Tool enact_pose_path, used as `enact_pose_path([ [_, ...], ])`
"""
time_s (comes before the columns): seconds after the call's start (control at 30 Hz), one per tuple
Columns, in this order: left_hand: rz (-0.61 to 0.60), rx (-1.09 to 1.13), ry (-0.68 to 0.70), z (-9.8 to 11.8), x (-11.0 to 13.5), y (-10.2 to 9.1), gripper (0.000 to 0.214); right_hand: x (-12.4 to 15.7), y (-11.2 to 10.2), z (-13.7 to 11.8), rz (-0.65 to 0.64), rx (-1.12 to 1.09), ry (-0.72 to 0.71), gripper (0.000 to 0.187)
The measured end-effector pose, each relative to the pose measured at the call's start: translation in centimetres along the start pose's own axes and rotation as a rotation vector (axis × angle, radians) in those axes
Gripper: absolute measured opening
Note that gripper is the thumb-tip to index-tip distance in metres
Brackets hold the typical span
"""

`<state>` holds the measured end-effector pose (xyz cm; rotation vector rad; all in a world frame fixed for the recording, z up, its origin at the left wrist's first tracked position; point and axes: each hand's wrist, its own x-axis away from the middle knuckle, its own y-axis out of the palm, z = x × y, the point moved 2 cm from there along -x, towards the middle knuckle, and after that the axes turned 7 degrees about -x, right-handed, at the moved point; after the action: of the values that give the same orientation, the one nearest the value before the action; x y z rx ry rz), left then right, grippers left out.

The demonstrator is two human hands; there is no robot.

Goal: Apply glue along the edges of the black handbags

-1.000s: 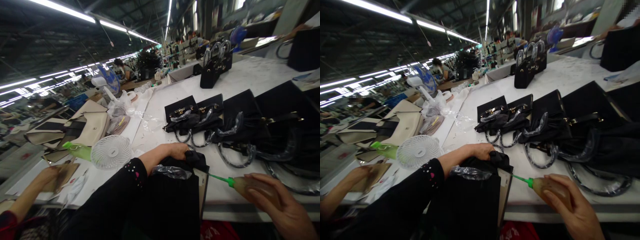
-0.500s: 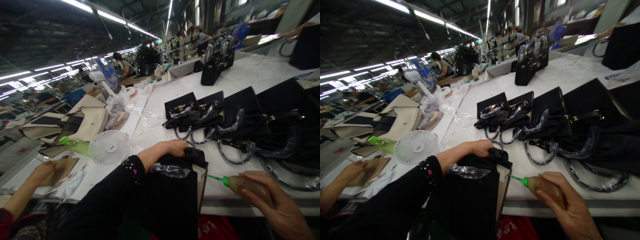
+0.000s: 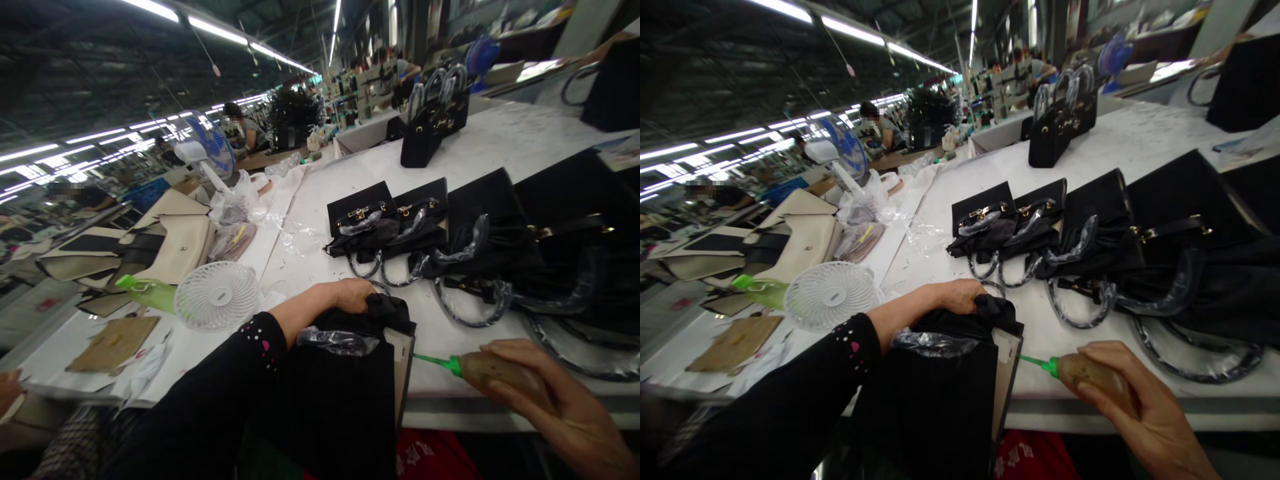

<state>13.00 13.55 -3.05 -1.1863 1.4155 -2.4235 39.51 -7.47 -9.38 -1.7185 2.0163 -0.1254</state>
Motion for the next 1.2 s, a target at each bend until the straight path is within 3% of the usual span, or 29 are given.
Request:
enact_pose_path([
  [0.2,0.009,0.012,0.011,-0.2,0.1,0.2,0.01,-0.6,0.6,-0.4,0.05,-0.03,-0.028,0.031],
  [0.37,0.013,0.021,0.021,-0.4,0.1,0.3,0.01,0.0,1.1,-0.3,-0.083,-0.04,-0.036,0.027],
  [0.5,0.012,0.021,0.015,-0.4,0.0,0.3,0.01,0.2,0.9,-0.6,0.011,-0.043,-0.057,0.027],
  [0.63,0.012,0.03,0.007,-0.4,0.0,0.3,0.011,0.5,1.2,-0.7,-0.11,-0.065,-0.073,0.024],
  [0.77,0.017,0.034,-0.004,-0.3,0.1,0.3,0.01,0.8,1.2,-0.4,-0.026,-0.069,-0.023,0.026],
  [0.9,0.018,0.038,-0.007,-0.1,0.2,0.2,0.007,1.3,1.4,-0.5,-0.146,-0.096,0.005,0.025],
  [1.03,0.019,0.05,-0.003,-0.1,0.3,0.1,0.006,1.6,1.2,-0.8,-0.031,-0.105,-0.022,0.026],
  [1.2,0.013,0.054,-0.005,0.0,0.2,0.1,0.007,1.9,1.7,-0.7,-0.174,-0.117,-0.062,0.027],
])
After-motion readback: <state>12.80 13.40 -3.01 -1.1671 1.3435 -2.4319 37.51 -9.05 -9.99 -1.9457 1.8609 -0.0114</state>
